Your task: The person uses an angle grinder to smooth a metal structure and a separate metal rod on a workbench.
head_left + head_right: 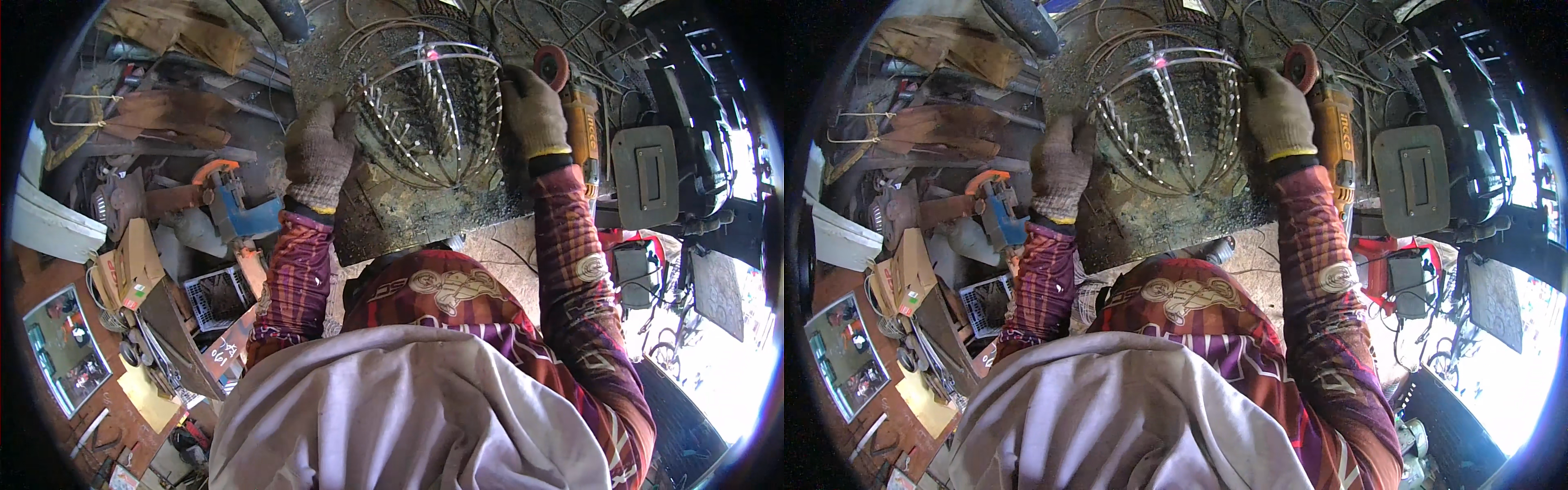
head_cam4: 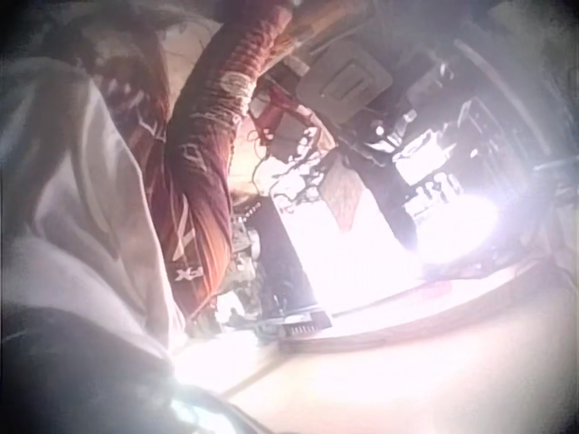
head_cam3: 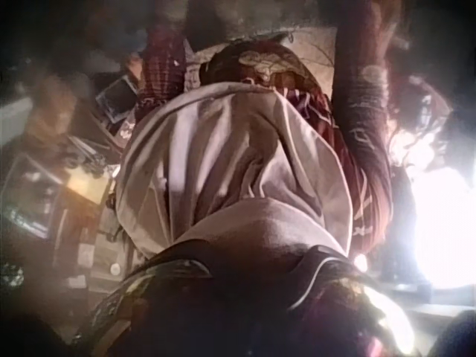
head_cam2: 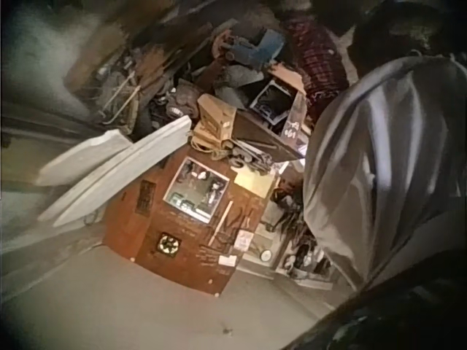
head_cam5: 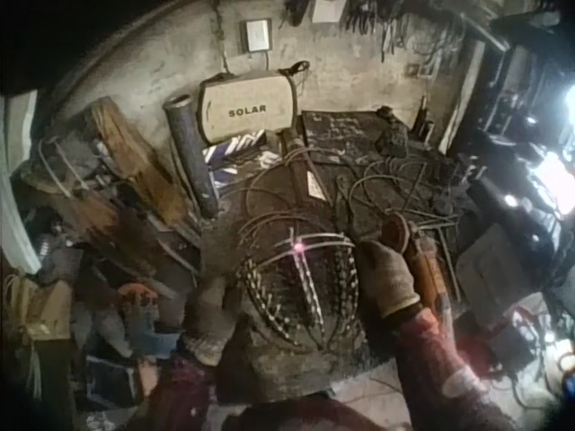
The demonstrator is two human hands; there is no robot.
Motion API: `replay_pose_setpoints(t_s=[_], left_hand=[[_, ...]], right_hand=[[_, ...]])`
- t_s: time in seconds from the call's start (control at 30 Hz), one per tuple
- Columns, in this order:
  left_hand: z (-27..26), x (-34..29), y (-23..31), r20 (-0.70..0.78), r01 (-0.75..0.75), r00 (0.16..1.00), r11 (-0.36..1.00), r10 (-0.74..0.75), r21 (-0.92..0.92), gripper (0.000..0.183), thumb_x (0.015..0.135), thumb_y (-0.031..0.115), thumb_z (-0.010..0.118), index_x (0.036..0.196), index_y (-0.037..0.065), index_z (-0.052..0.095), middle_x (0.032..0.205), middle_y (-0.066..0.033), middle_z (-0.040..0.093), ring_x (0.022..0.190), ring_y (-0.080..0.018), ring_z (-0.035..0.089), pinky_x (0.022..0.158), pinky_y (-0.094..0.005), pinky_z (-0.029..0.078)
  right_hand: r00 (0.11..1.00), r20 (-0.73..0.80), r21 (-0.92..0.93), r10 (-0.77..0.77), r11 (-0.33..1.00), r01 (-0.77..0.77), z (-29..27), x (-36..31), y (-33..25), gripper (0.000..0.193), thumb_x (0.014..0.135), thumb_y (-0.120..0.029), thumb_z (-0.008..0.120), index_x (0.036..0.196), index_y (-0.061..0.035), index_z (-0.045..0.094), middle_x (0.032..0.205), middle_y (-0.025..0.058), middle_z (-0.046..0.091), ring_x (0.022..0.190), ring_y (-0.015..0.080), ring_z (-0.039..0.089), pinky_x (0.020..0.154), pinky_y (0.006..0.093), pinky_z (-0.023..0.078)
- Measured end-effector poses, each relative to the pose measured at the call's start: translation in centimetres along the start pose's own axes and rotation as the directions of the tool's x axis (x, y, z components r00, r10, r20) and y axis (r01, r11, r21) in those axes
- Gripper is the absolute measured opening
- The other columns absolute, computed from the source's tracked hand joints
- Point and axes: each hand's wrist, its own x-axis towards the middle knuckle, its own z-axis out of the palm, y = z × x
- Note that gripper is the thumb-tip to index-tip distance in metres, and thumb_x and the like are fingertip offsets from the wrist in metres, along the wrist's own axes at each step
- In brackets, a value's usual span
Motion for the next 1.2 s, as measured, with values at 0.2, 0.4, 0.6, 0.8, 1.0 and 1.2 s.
replay_pose_setpoints(t_s=[0.2, 0.4, 0.6, 0.8, 1.0, 1.2], left_hand=[[-3.7, -0.1, -3.5, -0.068, 0.069, 0.995, 0.996, -0.073, -0.053, 0.024, 0.100, 0.014, 0.064, 0.120, 0.003, 0.071, 0.116, -0.0162, 0.074, 0.111, -0.0305, 0.070, 0.098, -0.0386, 0.053], [-3.6, -2.6, -6.0, -0.063, 0.099, 0.992, 0.990, -0.106, -0.097, 0.023, 0.096, 0.016, 0.068, 0.116, 0.006, 0.073, 0.112, -0.0184, 0.075, 0.104, -0.0339, 0.073, 0.089, -0.0420, 0.057], [-3.1, -2.0, -2.0, 0.023, 0.063, 0.998, 0.996, -0.065, 0.067, 0.026, 0.097, 0.023, 0.068, 0.116, 0.006, 0.072, 0.105, -0.0183, 0.075, 0.097, -0.0361, 0.073, 0.085, -0.0418, 0.056], [-1.6, 0.2, 0.7, 0.143, -0.056, 0.989, 0.971, 0.022, 0.233, 0.027, 0.096, 0.033, 0.067, 0.109, 0.010, 0.075, 0.100, -0.0186, 0.074, 0.092, -0.0423, 0.070, 0.078, -0.0471, 0.056], [0.7, 0.3, -0.9, 0.086, -0.018, 0.996, 0.993, 0.008, 0.116, 0.030, 0.100, 0.035, 0.063, 0.113, 0.010, 0.074, 0.103, -0.0201, 0.074, 0.095, -0.0437, 0.070, 0.080, -0.0478, 0.056], [1.3, 0.1, -1.1, 0.048, -0.005, 0.999, 0.992, 0.000, 0.124, 0.026, 0.094, 0.029, 0.069, 0.112, 0.010, 0.076, 0.100, -0.0188, 0.075, 0.092, -0.0397, 0.072, 0.080, -0.0471, 0.056]], right_hand=[[0.974, 0.068, 0.197, 0.217, 0.954, -0.226, -3.9, -4.0, -2.3, 0.041, 0.098, -0.030, 0.064, 0.132, -0.0075, 0.068, 0.121, 0.0196, 0.073, 0.115, 0.0319, 0.070, 0.098, 0.0380, 0.053], [0.964, 0.086, 0.188, 0.250, 0.946, -0.263, -6.0, -8.1, -3.0, 0.037, 0.098, -0.020, 0.063, 0.130, -0.0013, 0.067, 0.120, 0.0181, 0.074, 0.113, 0.0264, 0.071, 0.097, 0.0349, 0.052], [0.953, 0.093, 0.249, 0.290, 0.920, -0.304, -6.4, -11.0, -2.9, 0.036, 0.096, -0.018, 0.067, 0.128, -0.0012, 0.069, 0.119, 0.0170, 0.074, 0.109, 0.0259, 0.071, 0.097, 0.0345, 0.052], [0.995, -0.064, -0.005, 0.077, 0.997, -0.078, -5.7, -12.9, -2.5, 0.033, 0.093, -0.023, 0.073, 0.122, -0.0065, 0.072, 0.108, 0.0182, 0.073, 0.102, 0.0350, 0.072, 0.089, 0.0398, 0.056], [0.998, 0.068, 0.061, -0.001, 0.998, -0.003, -6.0, -14.3, -2.9, 0.030, 0.088, -0.023, 0.073, 0.115, -0.0113, 0.074, 0.108, 0.0160, 0.073, 0.101, 0.0387, 0.069, 0.086, 0.0468, 0.056], [0.997, 0.042, 0.057, 0.057, 0.997, -0.059, -5.3, -15.4, -2.7, 0.036, 0.088, -0.026, 0.072, 0.120, -0.0099, 0.072, 0.113, 0.0154, 0.072, 0.104, 0.0386, 0.068, 0.090, 0.0467, 0.055]])
